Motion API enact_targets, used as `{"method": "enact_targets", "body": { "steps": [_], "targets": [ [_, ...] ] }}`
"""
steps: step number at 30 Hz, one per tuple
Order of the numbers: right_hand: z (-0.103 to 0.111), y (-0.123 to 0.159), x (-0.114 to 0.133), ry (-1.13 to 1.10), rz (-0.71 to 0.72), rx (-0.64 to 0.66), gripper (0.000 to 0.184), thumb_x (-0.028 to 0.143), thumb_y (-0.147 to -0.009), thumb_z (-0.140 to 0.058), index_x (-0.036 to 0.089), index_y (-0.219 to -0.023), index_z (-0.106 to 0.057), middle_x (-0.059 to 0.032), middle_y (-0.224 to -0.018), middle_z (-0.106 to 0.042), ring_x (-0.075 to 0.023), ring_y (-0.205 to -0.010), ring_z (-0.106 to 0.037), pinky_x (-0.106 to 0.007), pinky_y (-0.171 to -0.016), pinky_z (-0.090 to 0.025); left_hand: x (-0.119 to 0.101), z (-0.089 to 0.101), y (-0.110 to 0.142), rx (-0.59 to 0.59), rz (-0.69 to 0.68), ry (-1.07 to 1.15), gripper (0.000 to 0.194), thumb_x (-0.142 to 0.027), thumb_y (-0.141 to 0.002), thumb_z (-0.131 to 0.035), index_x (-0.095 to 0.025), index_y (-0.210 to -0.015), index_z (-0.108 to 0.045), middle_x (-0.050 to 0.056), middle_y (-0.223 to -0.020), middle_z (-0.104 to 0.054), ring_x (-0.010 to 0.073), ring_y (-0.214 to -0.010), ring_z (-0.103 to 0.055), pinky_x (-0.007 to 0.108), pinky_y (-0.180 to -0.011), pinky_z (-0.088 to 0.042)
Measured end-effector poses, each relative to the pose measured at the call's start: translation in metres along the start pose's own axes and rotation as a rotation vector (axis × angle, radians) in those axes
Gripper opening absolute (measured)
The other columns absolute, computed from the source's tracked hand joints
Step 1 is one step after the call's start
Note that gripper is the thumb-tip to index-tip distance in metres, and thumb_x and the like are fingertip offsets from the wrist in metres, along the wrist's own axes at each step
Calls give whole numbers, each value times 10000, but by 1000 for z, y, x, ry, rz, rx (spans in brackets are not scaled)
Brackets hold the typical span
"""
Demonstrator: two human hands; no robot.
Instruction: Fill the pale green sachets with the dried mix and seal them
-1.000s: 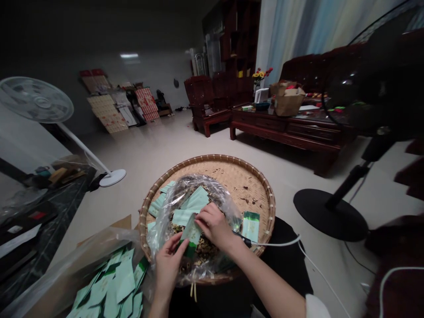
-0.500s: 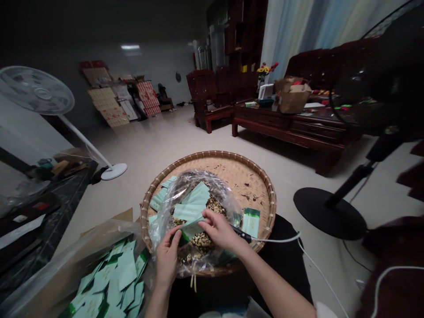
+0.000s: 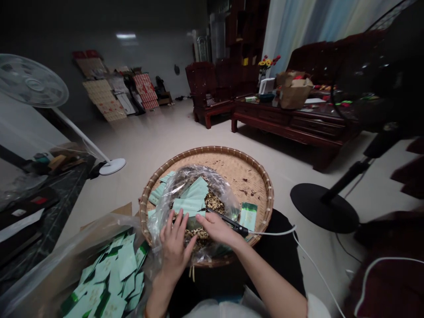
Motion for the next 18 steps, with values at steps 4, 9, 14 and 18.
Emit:
{"method": "enact_targets", "body": {
  "steps": [4,9,14,18],
  "targets": [
    [-4,0,-2,-9,-61,-28,509,595,-849,-420,145,-721,-621,-20,-717,-612,-165,-695,-521,-304,-730,-426,8,-4,2,129,-220,-345,433,-140,-837,-544,-233,-1259,-566,113,-1295,-586,318,-1275,-444,516,-1066,-261],
    [-8,1,-10,-175,-166,-26,556,674,-742,-518,130,-703,-622,-14,-685,-590,-159,-694,-495,-295,-718,-396,19,-6,2,187,-493,-633,533,-85,-856,-457,-175,-1378,-395,129,-1318,-555,259,-1211,-494,453,-975,-429],
    [-12,3,-5,-290,-235,-57,567,684,-679,-585,121,-674,-651,0,-617,-578,-141,-635,-493,-299,-694,-403,24,-6,-2,201,-471,-548,496,-57,-798,-513,-183,-1277,-481,107,-1220,-608,262,-1123,-524,466,-949,-468],
    [0,9,11,-317,-183,-64,543,647,-744,-558,129,-822,-702,-64,-807,-675,-196,-807,-602,-333,-772,-459,31,-3,-7,95,-366,-426,398,-75,-757,-579,-184,-1139,-562,92,-1082,-655,257,-1035,-556,454,-888,-503]
  ]
}}
Point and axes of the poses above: each hand's wrist, its own y-axis away from the middle knuckle, its own z-axis out of the back of the hand, x = y × z, the point moved 1 cm from there along -y, towards the middle knuckle
